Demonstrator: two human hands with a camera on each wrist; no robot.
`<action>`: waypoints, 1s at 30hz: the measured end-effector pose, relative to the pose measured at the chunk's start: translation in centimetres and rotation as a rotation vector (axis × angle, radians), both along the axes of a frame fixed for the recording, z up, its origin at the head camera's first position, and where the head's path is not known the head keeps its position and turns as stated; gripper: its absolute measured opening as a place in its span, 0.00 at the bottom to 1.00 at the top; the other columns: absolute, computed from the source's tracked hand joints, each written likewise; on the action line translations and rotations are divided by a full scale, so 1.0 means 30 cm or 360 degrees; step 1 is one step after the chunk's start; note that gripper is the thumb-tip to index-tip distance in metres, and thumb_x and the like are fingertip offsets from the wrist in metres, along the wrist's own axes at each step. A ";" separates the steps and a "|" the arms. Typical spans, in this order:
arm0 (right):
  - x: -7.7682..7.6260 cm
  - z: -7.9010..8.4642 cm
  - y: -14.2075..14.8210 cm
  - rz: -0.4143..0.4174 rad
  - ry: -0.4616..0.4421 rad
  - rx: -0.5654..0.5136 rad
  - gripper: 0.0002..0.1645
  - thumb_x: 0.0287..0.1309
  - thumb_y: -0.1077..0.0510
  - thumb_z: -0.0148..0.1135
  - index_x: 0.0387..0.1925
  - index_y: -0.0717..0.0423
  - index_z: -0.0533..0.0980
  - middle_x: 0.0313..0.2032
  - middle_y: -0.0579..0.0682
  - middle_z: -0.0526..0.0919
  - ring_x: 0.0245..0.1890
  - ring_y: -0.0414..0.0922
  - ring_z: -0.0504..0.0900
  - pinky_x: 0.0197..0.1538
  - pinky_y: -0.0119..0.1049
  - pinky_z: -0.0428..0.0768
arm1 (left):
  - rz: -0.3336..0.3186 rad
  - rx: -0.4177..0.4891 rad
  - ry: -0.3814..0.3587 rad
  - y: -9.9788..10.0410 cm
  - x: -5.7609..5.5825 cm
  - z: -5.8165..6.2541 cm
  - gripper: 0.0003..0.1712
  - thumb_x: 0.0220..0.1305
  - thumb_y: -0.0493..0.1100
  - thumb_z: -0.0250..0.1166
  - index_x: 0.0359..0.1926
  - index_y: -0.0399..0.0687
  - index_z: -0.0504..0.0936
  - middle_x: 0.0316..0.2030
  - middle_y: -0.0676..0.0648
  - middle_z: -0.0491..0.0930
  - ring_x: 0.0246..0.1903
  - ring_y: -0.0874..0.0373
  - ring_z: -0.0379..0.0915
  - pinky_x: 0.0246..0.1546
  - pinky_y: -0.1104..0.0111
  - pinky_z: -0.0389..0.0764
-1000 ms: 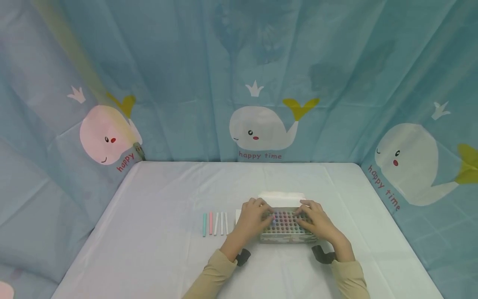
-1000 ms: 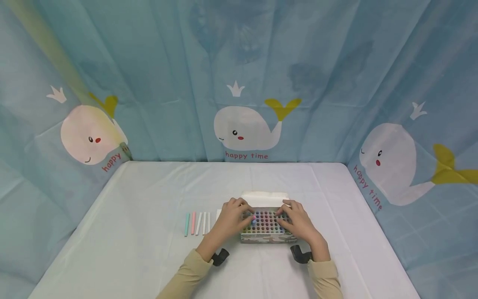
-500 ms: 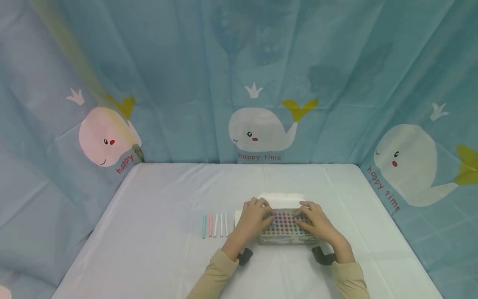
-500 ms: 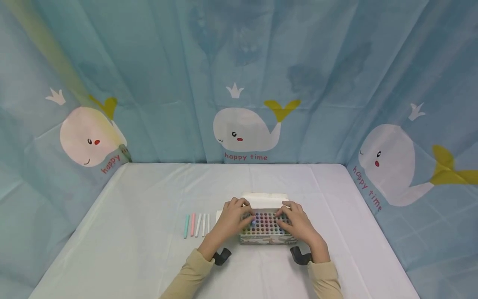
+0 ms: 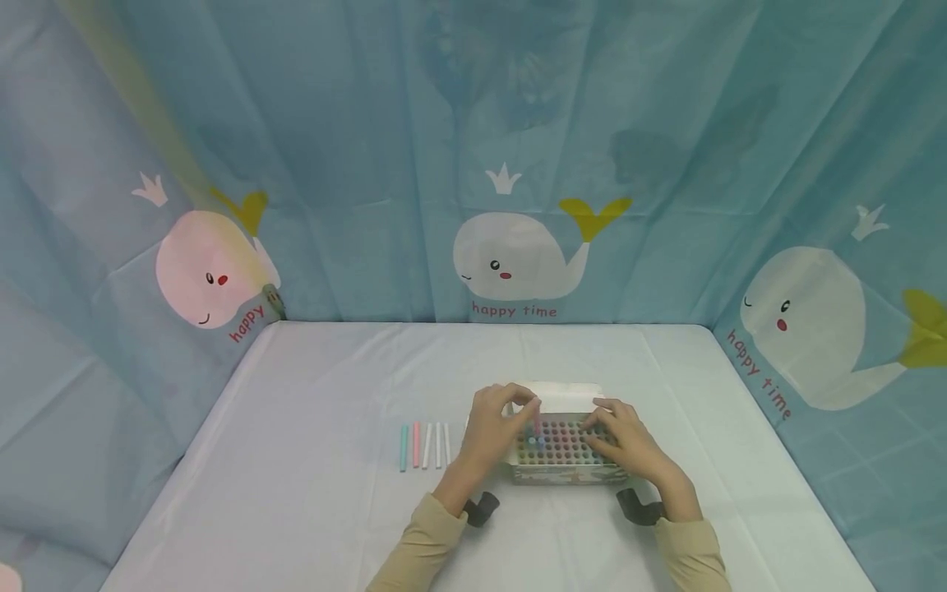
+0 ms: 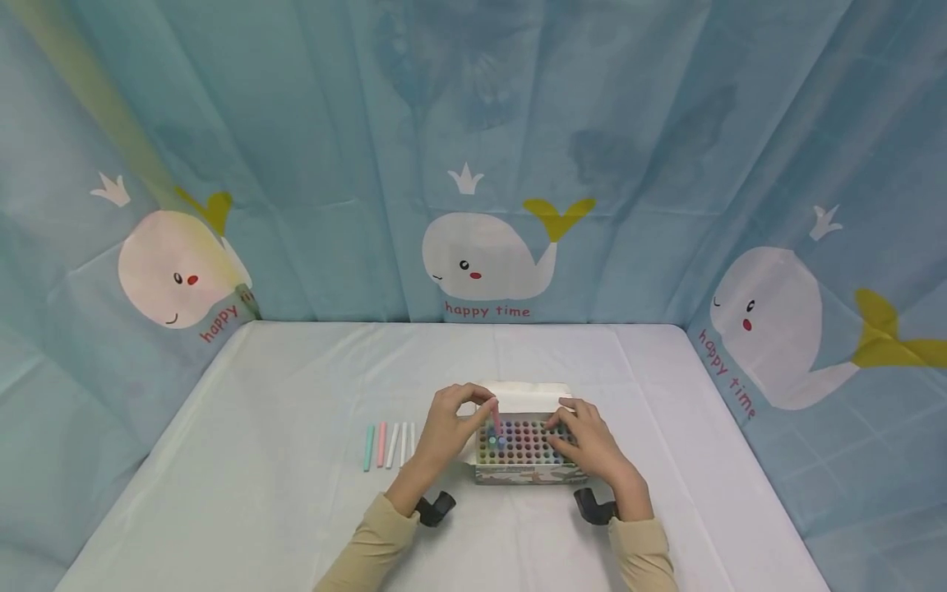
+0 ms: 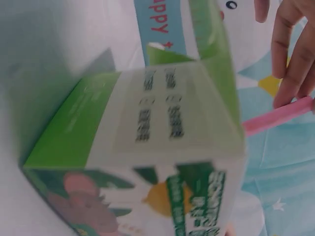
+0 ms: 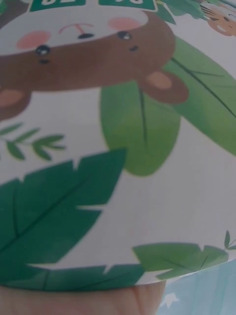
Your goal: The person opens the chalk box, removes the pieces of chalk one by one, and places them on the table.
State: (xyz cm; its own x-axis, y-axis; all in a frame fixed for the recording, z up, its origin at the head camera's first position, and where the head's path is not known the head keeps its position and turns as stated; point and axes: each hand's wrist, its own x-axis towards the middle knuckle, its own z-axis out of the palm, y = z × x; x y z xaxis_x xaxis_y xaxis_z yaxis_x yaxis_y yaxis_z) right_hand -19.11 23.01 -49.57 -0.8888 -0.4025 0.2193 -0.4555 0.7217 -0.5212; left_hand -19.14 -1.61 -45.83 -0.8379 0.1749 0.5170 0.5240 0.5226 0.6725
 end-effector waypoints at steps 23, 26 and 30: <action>-0.006 -0.002 -0.002 -0.0003 -0.0012 0.0018 0.08 0.50 0.53 0.60 0.34 0.44 0.72 0.54 0.58 0.64 0.56 0.56 0.59 0.51 0.56 0.64 | 0.0309 -0.0012 0.0074 -0.293 -0.003 -0.002 0.06 0.52 0.53 0.62 0.30 0.60 0.80 0.25 0.62 0.77 0.29 0.66 0.70 0.48 0.61 0.63; -0.004 -0.002 -0.001 -0.0010 -0.0015 0.0021 0.08 0.50 0.53 0.60 0.34 0.44 0.72 0.55 0.57 0.64 0.57 0.56 0.59 0.52 0.56 0.64 | 0.0366 -0.0013 0.0045 -0.335 0.000 -0.005 0.06 0.51 0.52 0.63 0.29 0.59 0.80 0.23 0.61 0.77 0.28 0.65 0.70 0.47 0.61 0.63; -0.002 -0.003 0.002 -0.0019 -0.0016 0.0023 0.08 0.51 0.53 0.60 0.34 0.43 0.72 0.55 0.58 0.63 0.57 0.56 0.58 0.51 0.56 0.64 | 0.0434 -0.0001 0.0009 -0.387 -0.003 -0.003 0.07 0.50 0.52 0.64 0.28 0.57 0.80 0.22 0.59 0.77 0.27 0.60 0.70 0.46 0.60 0.63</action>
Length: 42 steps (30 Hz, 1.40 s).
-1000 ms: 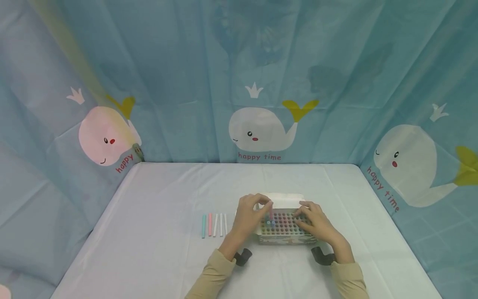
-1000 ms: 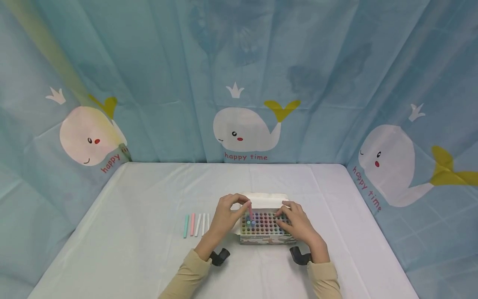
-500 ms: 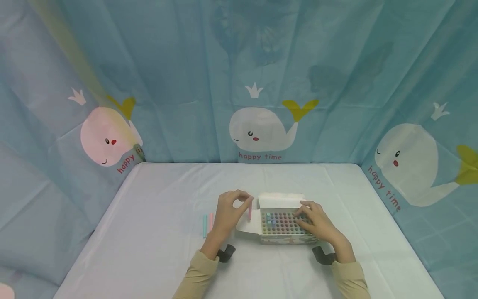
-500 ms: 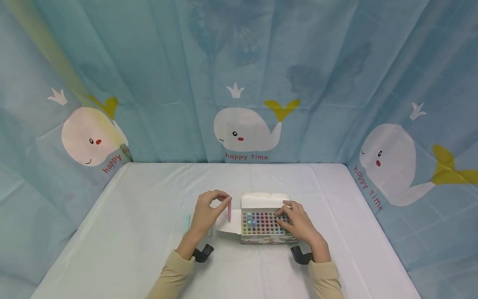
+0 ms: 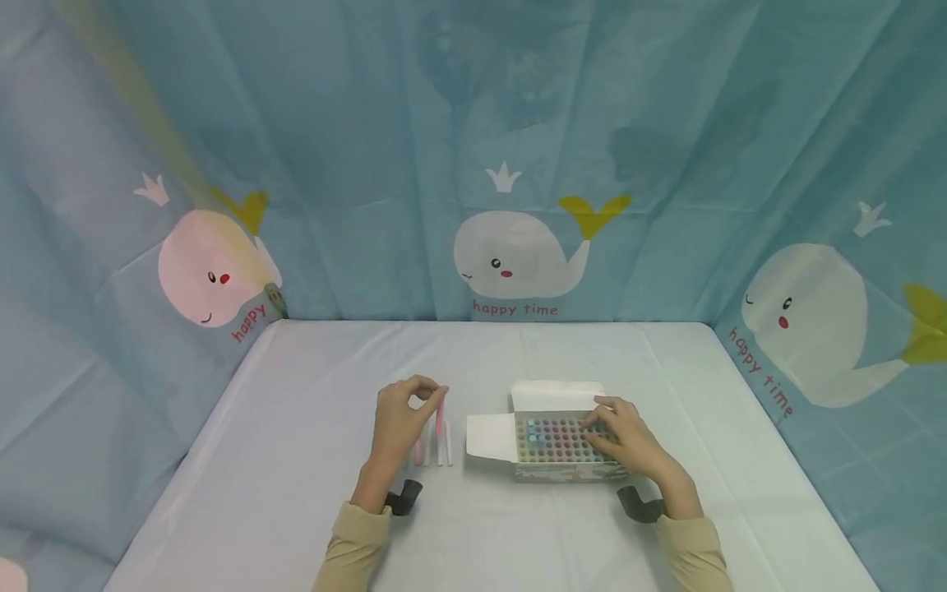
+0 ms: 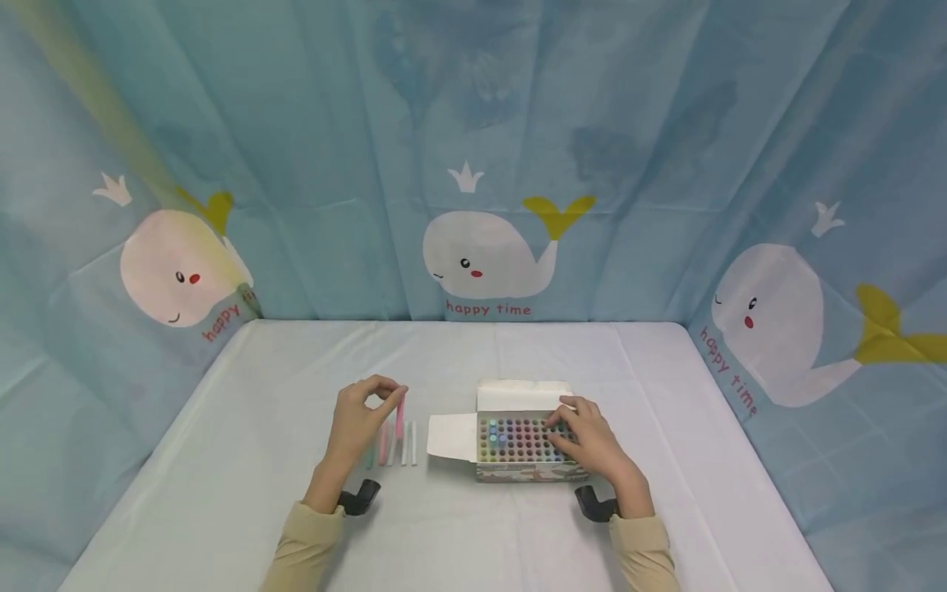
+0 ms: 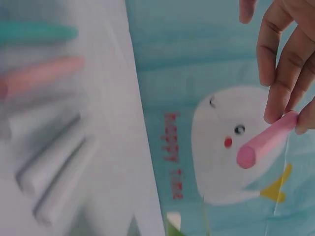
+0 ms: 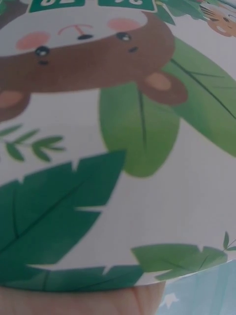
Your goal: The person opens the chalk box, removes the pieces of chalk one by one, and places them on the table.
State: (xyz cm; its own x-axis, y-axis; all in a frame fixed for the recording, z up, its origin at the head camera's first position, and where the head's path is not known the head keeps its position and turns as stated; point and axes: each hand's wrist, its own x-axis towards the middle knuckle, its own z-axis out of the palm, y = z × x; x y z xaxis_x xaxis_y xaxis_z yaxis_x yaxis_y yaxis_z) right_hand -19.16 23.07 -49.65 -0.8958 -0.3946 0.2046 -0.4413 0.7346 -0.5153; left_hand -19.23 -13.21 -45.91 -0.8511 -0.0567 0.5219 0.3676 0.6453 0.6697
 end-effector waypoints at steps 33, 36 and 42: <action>0.000 -0.002 0.007 -0.0018 -0.0036 -0.0019 0.08 0.51 0.52 0.59 0.34 0.44 0.71 0.56 0.58 0.62 0.57 0.56 0.57 0.52 0.57 0.62 | 0.0358 -0.0588 -0.0857 -0.228 -0.036 -0.172 0.17 0.50 0.55 0.61 0.24 0.45 0.80 0.15 0.53 0.75 0.18 0.59 0.68 0.25 0.58 0.70; -0.002 -0.001 0.005 -0.0012 -0.0029 -0.0016 0.08 0.52 0.52 0.59 0.34 0.44 0.72 0.56 0.58 0.62 0.58 0.56 0.56 0.52 0.58 0.62 | 0.0351 -0.0574 -0.0869 -0.231 -0.036 -0.178 0.17 0.50 0.55 0.61 0.24 0.45 0.79 0.16 0.52 0.75 0.19 0.58 0.68 0.27 0.57 0.70; -0.005 -0.004 0.006 -0.0007 -0.0028 -0.0018 0.08 0.52 0.50 0.58 0.34 0.43 0.72 0.56 0.58 0.62 0.58 0.57 0.56 0.52 0.58 0.62 | 0.0360 -0.0560 -0.0907 -0.231 -0.038 -0.188 0.17 0.50 0.56 0.61 0.21 0.47 0.77 0.16 0.52 0.74 0.19 0.57 0.67 0.29 0.55 0.68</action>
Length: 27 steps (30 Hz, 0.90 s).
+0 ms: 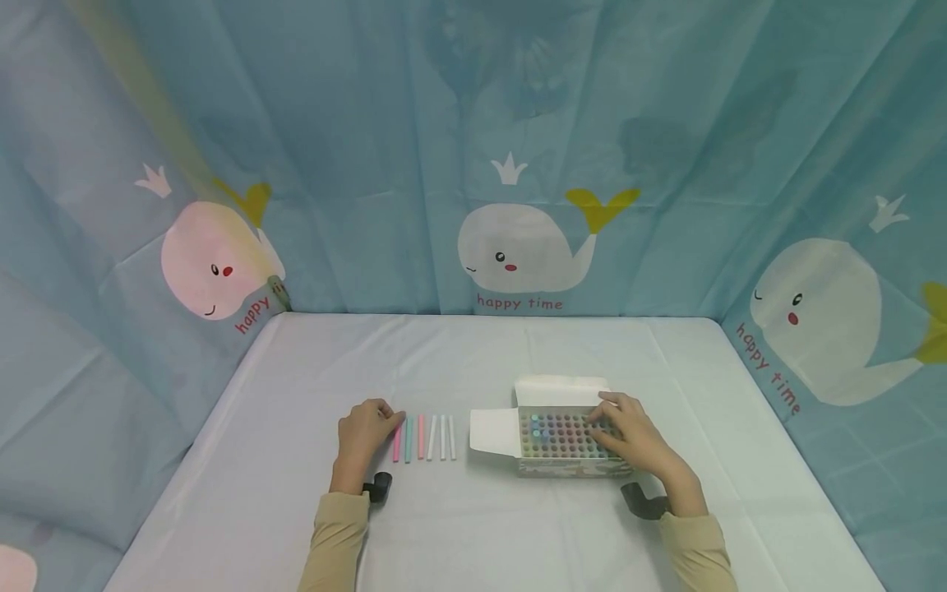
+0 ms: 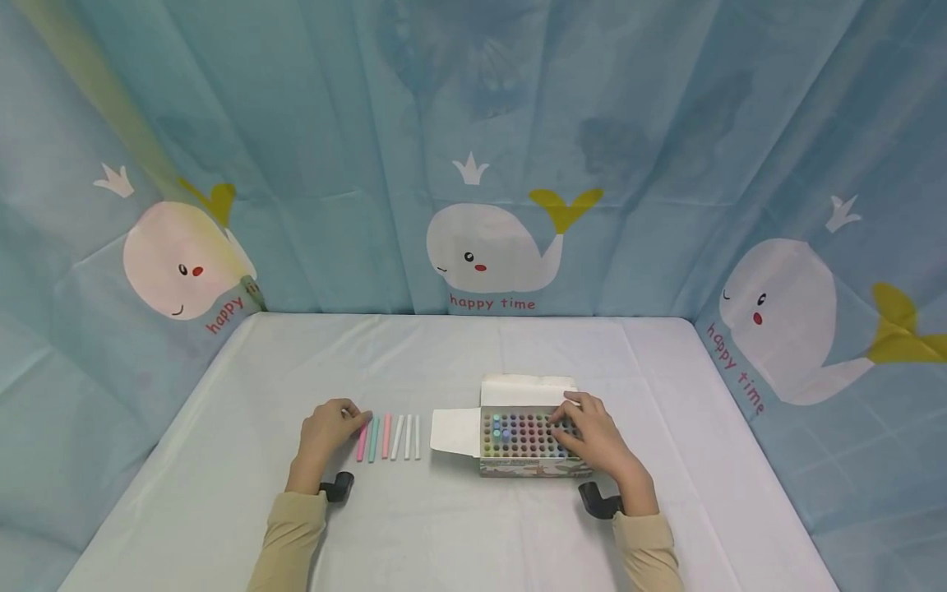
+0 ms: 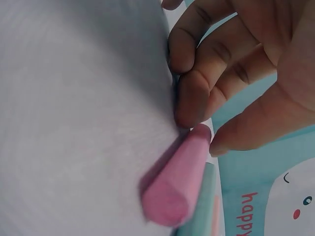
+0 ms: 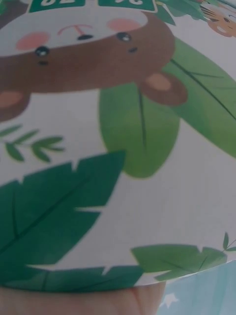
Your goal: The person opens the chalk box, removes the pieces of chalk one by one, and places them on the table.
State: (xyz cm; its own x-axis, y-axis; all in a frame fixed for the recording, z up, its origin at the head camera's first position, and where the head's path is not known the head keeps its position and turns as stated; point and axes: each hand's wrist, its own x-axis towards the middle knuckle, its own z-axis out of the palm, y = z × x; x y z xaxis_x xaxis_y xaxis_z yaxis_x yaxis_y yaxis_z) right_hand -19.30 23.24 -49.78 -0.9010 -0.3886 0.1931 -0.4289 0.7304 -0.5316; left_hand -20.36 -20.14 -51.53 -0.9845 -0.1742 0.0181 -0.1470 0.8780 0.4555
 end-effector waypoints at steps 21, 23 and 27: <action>-0.003 0.004 0.005 0.0023 0.0020 -0.0006 0.08 0.52 0.52 0.59 0.35 0.43 0.71 0.56 0.58 0.62 0.57 0.57 0.57 0.51 0.57 0.63 | -0.0182 -0.0088 0.0499 0.173 0.029 0.140 0.10 0.53 0.50 0.61 0.28 0.50 0.80 0.13 0.56 0.75 0.09 0.66 0.61 0.23 0.66 0.67; -0.002 0.004 0.003 0.0020 0.0015 -0.0003 0.08 0.52 0.51 0.59 0.35 0.43 0.71 0.56 0.58 0.62 0.57 0.57 0.57 0.51 0.57 0.62 | -0.0234 -0.0097 0.0560 0.204 0.032 0.144 0.09 0.53 0.50 0.62 0.29 0.51 0.80 0.15 0.56 0.76 0.10 0.68 0.61 0.24 0.66 0.68; -0.001 0.004 -0.001 0.0022 0.0012 0.0009 0.08 0.52 0.52 0.59 0.35 0.45 0.71 0.56 0.59 0.62 0.57 0.57 0.57 0.51 0.58 0.62 | -0.0365 -0.0038 0.0639 0.277 0.044 0.157 0.07 0.52 0.48 0.63 0.30 0.52 0.80 0.17 0.57 0.77 0.15 0.67 0.65 0.29 0.65 0.69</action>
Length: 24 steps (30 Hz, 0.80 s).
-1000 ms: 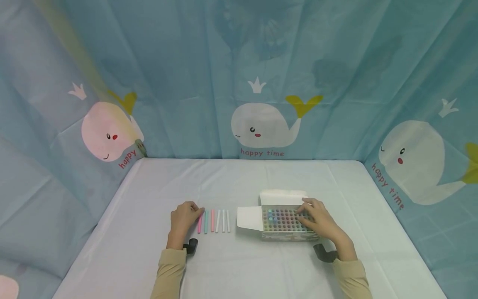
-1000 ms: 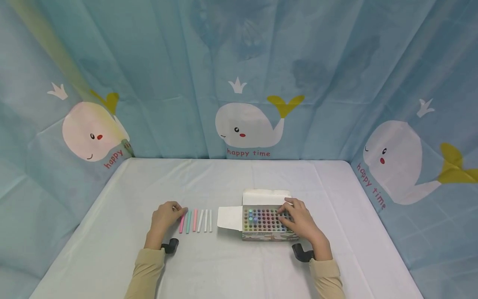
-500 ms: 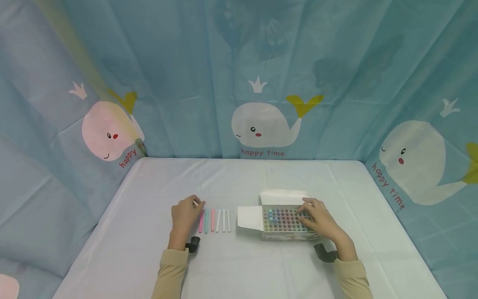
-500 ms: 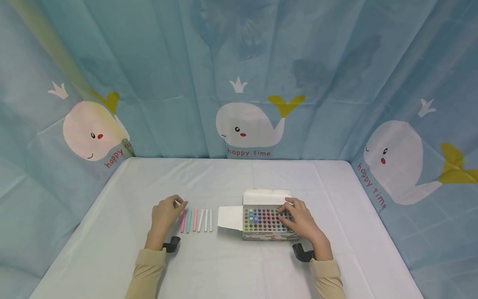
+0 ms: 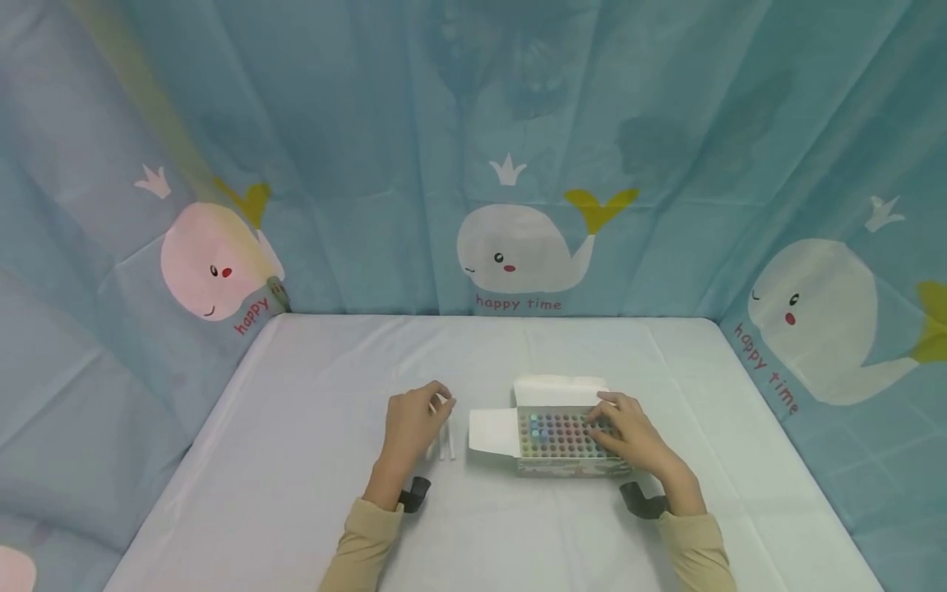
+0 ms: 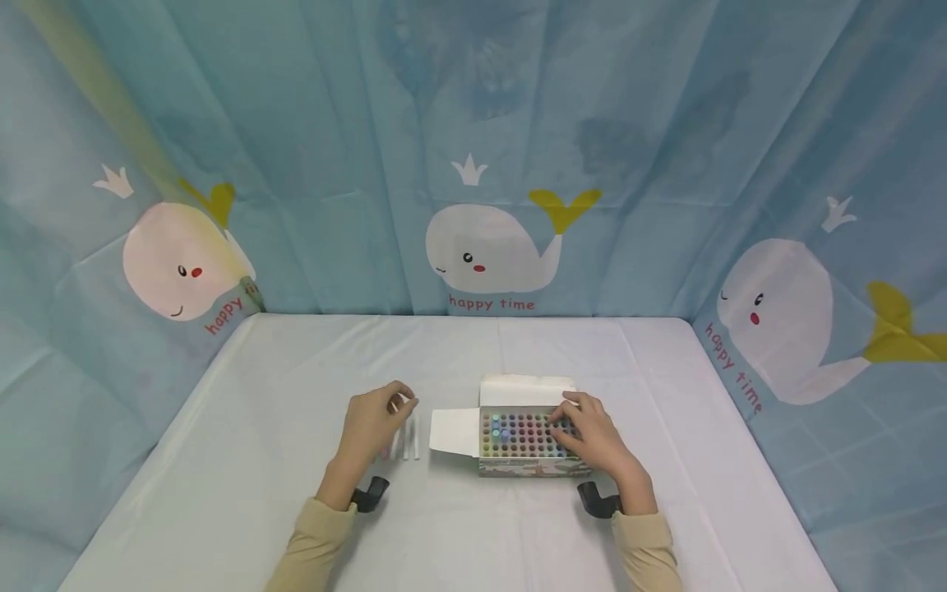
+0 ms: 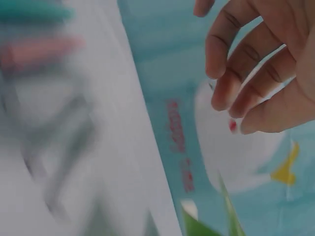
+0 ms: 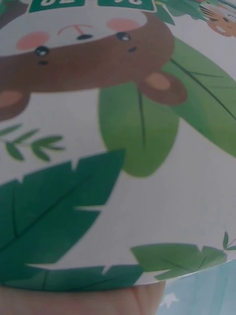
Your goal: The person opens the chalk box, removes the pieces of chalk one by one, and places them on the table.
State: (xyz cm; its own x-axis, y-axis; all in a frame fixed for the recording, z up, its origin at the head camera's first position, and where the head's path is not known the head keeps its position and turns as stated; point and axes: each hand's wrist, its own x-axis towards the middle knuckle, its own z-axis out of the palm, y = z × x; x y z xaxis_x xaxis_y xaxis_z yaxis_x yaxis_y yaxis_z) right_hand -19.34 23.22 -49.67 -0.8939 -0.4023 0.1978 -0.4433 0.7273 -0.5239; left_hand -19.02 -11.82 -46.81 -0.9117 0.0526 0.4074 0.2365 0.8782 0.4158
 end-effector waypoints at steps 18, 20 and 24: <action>0.003 -0.003 -0.005 -0.0019 -0.0008 -0.0007 0.08 0.51 0.52 0.59 0.35 0.44 0.72 0.55 0.59 0.63 0.57 0.57 0.58 0.52 0.57 0.63 | -0.0562 -0.0325 0.0060 0.320 0.034 -0.007 0.13 0.47 0.56 0.64 0.35 0.60 0.79 0.31 0.58 0.71 0.33 0.62 0.65 0.45 0.57 0.67; 0.005 -0.002 -0.006 -0.0020 -0.0008 -0.0005 0.08 0.51 0.52 0.60 0.35 0.43 0.72 0.55 0.58 0.63 0.57 0.57 0.58 0.52 0.57 0.63 | -0.0555 -0.0345 0.0045 0.334 0.034 -0.015 0.13 0.47 0.56 0.64 0.35 0.60 0.79 0.30 0.58 0.71 0.32 0.62 0.64 0.45 0.57 0.67; 0.008 -0.001 -0.004 -0.0022 0.0005 -0.0008 0.08 0.51 0.53 0.60 0.34 0.44 0.72 0.55 0.59 0.63 0.57 0.57 0.58 0.52 0.57 0.63 | -0.0543 -0.0348 0.0046 0.349 0.034 -0.023 0.12 0.47 0.55 0.65 0.32 0.59 0.80 0.29 0.58 0.69 0.30 0.63 0.62 0.45 0.58 0.67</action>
State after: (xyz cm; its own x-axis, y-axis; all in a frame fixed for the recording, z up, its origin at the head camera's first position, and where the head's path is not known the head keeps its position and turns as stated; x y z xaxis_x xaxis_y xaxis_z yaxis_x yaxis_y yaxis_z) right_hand -19.10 23.10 -49.69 -0.8987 -0.3888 0.2027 -0.4348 0.7308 -0.5262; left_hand -18.02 -1.34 -47.50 -0.8155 0.4382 0.3781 0.5382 0.8144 0.2168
